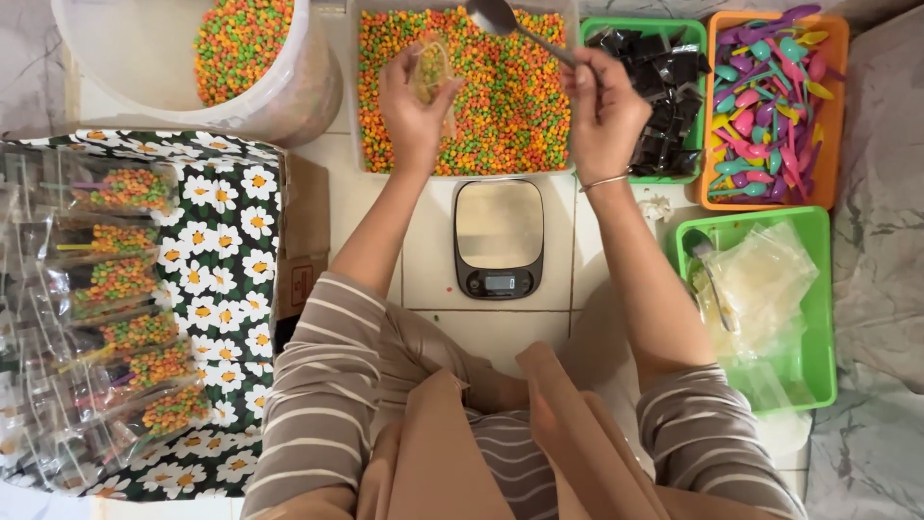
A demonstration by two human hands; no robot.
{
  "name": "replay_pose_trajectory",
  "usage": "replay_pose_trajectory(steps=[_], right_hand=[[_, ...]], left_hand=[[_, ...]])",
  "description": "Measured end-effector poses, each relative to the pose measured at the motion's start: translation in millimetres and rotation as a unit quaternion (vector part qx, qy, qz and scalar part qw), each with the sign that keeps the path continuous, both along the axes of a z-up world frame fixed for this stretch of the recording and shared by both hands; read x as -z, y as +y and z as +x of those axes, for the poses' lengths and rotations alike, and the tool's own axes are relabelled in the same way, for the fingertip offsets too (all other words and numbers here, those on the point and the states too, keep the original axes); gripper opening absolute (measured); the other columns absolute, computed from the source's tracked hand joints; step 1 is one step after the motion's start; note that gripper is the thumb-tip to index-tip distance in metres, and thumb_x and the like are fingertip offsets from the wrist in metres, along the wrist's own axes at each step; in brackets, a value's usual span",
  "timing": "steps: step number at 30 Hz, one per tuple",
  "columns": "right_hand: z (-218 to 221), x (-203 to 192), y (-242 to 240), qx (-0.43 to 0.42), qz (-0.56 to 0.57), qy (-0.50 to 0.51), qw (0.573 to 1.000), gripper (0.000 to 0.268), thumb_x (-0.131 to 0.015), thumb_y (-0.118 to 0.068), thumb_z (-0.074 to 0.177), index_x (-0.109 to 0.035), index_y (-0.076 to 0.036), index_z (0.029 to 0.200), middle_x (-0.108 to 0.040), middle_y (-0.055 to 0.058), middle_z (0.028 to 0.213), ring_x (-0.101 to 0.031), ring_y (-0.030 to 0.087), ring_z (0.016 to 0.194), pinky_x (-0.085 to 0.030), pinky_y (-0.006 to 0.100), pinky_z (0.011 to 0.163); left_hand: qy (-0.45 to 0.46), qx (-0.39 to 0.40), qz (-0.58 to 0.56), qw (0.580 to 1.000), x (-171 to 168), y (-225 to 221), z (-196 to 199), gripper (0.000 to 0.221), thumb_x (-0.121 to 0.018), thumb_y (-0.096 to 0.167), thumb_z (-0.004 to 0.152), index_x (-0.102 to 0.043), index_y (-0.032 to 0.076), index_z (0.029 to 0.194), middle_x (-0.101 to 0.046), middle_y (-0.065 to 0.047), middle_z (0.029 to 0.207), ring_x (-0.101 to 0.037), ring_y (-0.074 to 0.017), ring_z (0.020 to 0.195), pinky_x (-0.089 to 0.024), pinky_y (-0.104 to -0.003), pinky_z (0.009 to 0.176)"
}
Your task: Filling small plastic bags with colorful candies, weighing them on a scale, and organizing them into a container.
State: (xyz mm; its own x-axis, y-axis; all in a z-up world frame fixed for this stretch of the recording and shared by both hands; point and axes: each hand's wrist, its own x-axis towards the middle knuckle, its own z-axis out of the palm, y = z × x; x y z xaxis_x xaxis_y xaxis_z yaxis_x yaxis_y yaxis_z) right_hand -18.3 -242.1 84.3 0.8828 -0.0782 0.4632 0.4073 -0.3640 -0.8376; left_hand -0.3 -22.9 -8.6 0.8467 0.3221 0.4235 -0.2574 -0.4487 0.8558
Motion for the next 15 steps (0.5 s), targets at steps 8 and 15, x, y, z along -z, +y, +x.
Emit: replay_pose_trajectory(steps=[8, 15], right_hand=[[-21.3, 137.3, 7.6, -0.017, -0.1, 0.208, 0.973, 0.017, -0.063, 0.003, 0.097, -0.074, -0.001, 0.109, -0.075, 0.004, 0.081, -0.066, 0.009, 0.064, -0.054, 0.022, 0.058], [-15.0, 160.3, 1.7, 0.001, 0.231, 0.482, 0.845, 0.02, -0.054, 0.01, 0.094, -0.064, 0.01, 0.111, -0.076, 0.02, 0.091, -0.078, 0.021, 0.077, -0.067, 0.024, 0.07]], left_hand=[[-0.001, -0.043, -0.025, 0.999, 3.9, 29.5, -6.4, 0.051, -0.092, 0.008, 0.078, -0.064, 0.003, 0.12, -0.07, -0.008, 0.11, -0.072, -0.0217, 0.095, -0.059, -0.032, 0.088], [0.039, -0.035, -0.015, 0.999, 16.8, 40.6, -7.7, 0.069, -0.096, 0.015, 0.08, -0.055, 0.004, 0.134, -0.06, -0.009, 0.12, -0.066, -0.0235, 0.106, -0.055, -0.034, 0.097]])
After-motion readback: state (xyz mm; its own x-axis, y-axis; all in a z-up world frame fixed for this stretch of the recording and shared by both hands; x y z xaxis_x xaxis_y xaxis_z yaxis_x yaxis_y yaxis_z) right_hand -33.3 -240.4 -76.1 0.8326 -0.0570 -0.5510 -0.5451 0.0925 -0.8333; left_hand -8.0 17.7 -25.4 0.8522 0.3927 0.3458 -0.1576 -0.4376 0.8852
